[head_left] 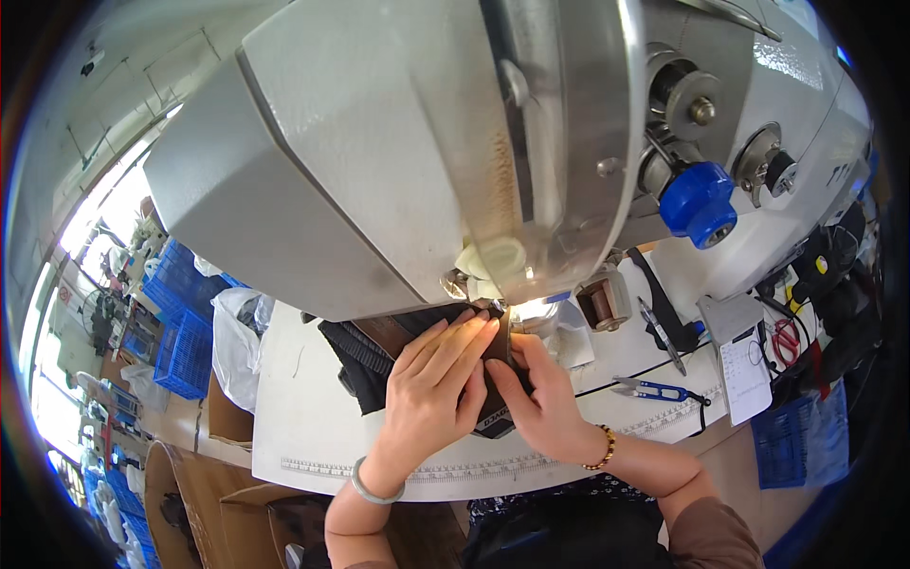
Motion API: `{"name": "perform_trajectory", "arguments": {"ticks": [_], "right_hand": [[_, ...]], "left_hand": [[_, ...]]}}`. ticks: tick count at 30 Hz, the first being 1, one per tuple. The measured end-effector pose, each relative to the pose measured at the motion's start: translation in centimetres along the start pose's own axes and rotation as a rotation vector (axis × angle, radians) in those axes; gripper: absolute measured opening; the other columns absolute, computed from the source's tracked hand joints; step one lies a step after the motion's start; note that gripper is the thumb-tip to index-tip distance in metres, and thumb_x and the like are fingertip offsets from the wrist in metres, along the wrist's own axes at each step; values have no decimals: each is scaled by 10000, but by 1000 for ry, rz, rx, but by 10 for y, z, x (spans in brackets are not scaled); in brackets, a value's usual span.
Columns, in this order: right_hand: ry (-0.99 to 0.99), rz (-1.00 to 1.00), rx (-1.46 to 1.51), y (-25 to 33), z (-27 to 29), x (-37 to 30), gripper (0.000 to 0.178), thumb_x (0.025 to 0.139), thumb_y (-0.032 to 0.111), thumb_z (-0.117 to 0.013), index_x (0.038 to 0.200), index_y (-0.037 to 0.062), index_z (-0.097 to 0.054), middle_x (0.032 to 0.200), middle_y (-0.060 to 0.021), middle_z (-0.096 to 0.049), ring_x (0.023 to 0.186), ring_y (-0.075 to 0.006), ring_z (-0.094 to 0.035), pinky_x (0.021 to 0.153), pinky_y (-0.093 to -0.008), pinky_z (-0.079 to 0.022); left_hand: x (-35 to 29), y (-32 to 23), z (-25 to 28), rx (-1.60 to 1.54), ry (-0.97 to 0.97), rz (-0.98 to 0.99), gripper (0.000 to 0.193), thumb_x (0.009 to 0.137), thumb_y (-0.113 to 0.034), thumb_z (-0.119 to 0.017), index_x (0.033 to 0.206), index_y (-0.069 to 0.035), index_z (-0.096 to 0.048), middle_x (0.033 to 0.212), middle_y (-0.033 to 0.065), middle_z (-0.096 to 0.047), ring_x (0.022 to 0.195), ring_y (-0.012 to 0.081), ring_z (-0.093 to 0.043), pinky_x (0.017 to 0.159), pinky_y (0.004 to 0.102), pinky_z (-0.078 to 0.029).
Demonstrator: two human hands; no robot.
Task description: The person stitches a boot upper using a sewing machine, places it into a box, and sews another boot piece with the sewing machine.
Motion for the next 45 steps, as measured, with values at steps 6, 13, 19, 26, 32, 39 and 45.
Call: {"name": "perform_trajectory", "arguments": {"ticks": [6,13,19,26,32,39,45], "right_hand": [[103,-269,59,-3,14,2,152,874,98,-599,957,-4,-523,785,-47,-606,721,-33,-538,568,-195,-421],[78,-472,425,-5,33,9,124,843,69,-637,939,15,-581,807,7,-608,726,-21,-542,602,-167,-433],[158,-460,413,-4,48,12,155,857,114,-626,951,-7,-602,822,-19,-629,765,-44,-567,628,-177,-456],[34,536,-689,16,71,0,334,793,-12,-552,1110,84,-596,1024,-88,-562,865,-199,-585,709,-286,-489],[329,933,-812,9,59,7,344,711,66,-658,1053,84,-626,1070,-38,-537,987,-199,-550,797,-313,-487],[251,1084,-754,16,59,13,239,728,48,-651,966,53,-632,1003,-37,-579,909,-180,-593,723,-264,-515],[265,1057,-685,15,66,14,239,742,64,-659,975,47,-608,1042,-62,-592,940,-203,-603,728,-278,-530]], "left_hand": [[-10,-1,-5,-60,-29,58,390,744,-40,-577,1131,2,-581,1122,120,-591,1051,245,-577,927,371,-430],[-11,-33,0,-57,28,138,556,752,-251,-650,1202,41,-508,1232,190,-504,1154,301,-497,968,396,-374],[-19,-40,-19,33,7,172,628,657,-279,-690,1193,6,-528,1244,179,-495,1185,315,-466,990,418,-340],[-33,-22,-23,38,-152,-146,414,819,-355,-477,976,-33,-684,1042,85,-618,1046,275,-577,898,411,-489],[-35,3,-20,-225,-223,-203,377,753,-222,-472,975,1,-679,1017,105,-631,1003,294,-605,892,412,-504],[-36,-3,-27,-177,-239,-187,396,792,-337,-529,935,0,-680,977,106,-641,968,306,-615,879,427,-508],[-30,-8,-22,-141,-238,-186,382,791,-324,-514,944,-18,-685,983,98,-640,976,283,-609,880,416,-511]]}}
Point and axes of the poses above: each hand's wrist, its own x-axis towards the middle knuckle, its own z-axis out of the back of the hand, y = z × x, the point moved 3 cm from there along x, towards the middle knuckle
